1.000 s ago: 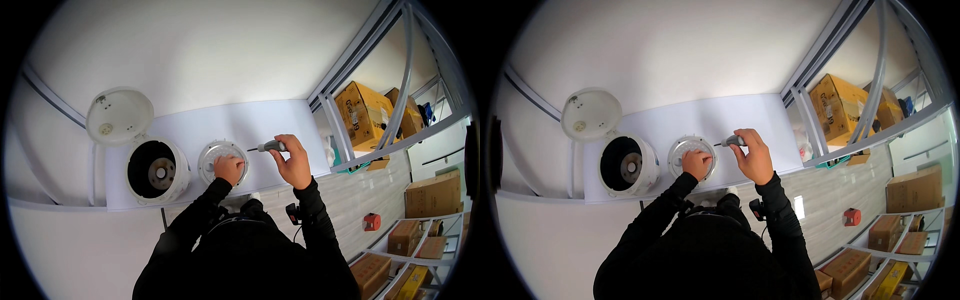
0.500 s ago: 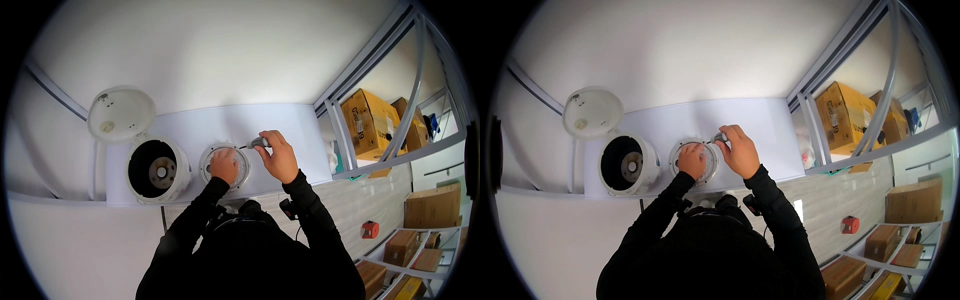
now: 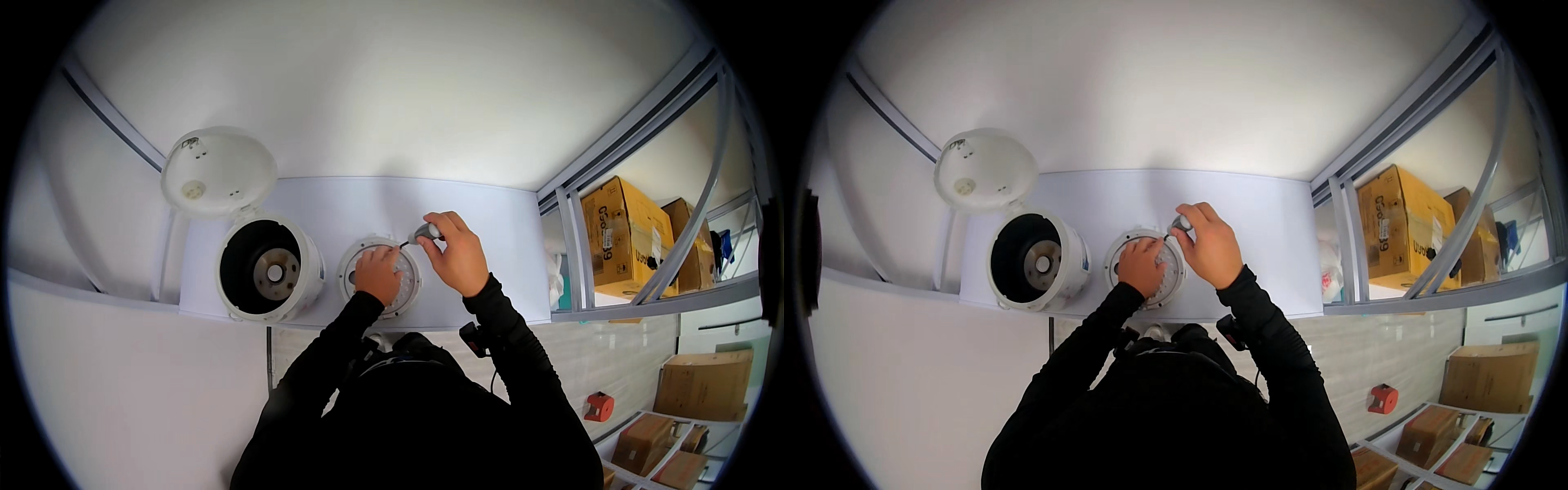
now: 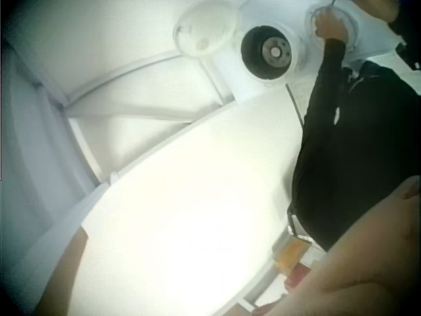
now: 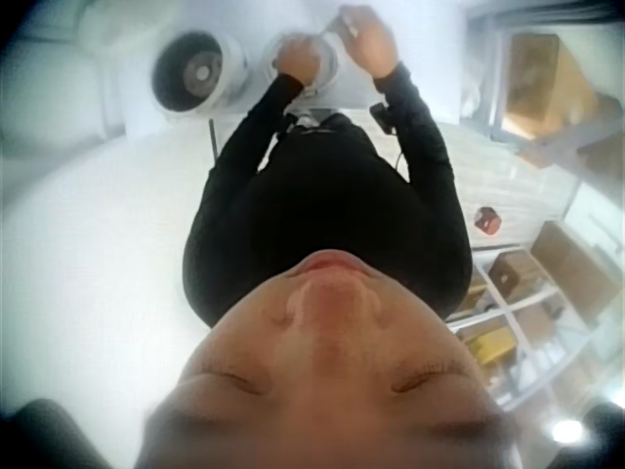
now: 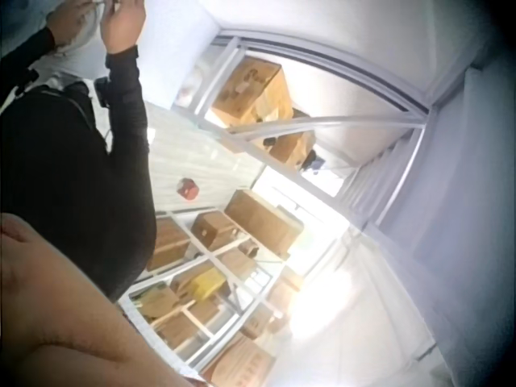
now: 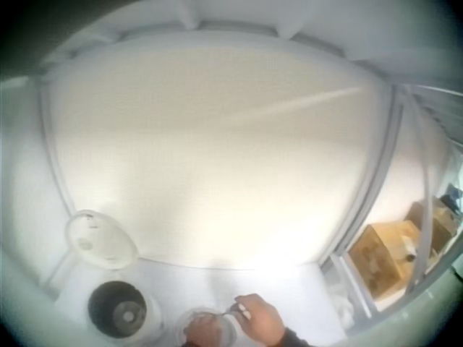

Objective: The person uses a screwdriver to remove screws from a white circular plastic component and then detaches a lid from a white cylindrical appliance. The removed parts are placed on the workbench.

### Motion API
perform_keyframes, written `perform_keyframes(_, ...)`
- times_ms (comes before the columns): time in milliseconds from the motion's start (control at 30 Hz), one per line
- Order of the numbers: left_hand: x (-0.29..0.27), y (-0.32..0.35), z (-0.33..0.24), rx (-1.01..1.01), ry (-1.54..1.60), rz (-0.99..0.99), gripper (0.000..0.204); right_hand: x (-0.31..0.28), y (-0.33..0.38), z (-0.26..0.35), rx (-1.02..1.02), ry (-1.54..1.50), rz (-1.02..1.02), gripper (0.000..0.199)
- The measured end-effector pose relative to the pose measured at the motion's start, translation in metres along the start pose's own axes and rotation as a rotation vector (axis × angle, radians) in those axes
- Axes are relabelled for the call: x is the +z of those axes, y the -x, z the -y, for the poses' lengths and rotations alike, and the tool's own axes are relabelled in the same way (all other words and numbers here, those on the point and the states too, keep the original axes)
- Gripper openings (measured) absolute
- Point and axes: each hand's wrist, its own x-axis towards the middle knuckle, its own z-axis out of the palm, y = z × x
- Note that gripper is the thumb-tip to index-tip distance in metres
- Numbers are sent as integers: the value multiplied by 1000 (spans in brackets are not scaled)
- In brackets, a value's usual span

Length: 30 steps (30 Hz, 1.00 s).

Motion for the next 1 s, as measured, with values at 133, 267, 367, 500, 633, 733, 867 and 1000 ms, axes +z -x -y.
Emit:
perform_keyframes(133, 0, 0, -2, -9, -20, 23, 57, 0, -2, -3, -8, -16, 16, 34)
perform_keyframes(267, -1, 1, -5, -29, -17, 24, 58, -1, -3, -4, -3, -27, 24, 34)
perform_keyframes(367, -1, 0, -6, -48, -13, 46, 58, -2, -3, -4, -4, -28, 32, 34)
perform_keyframes(500, -1, 2, -6, -41, -1, 45, 59, 1, -3, -4, -15, -38, 23, 32)
perform_keyframes(633, -2, 2, -6, -32, -4, 43, 59, 1, -9, -3, -12, 41, 74, 30)
perform_keyframes(733, -2, 1, -6, -29, 0, 46, 60, -1, -18, -9, -131, 1, 137, 28)
perform_keyframes(867, 1, 1, -1, -22, 21, 26, 60, -7, -28, 15, 38, 171, 260, 27)
perform_keyframes(1000, 1, -1, -1, -48, 33, 53, 60, 6, -32, 1, -52, 330, 291, 29)
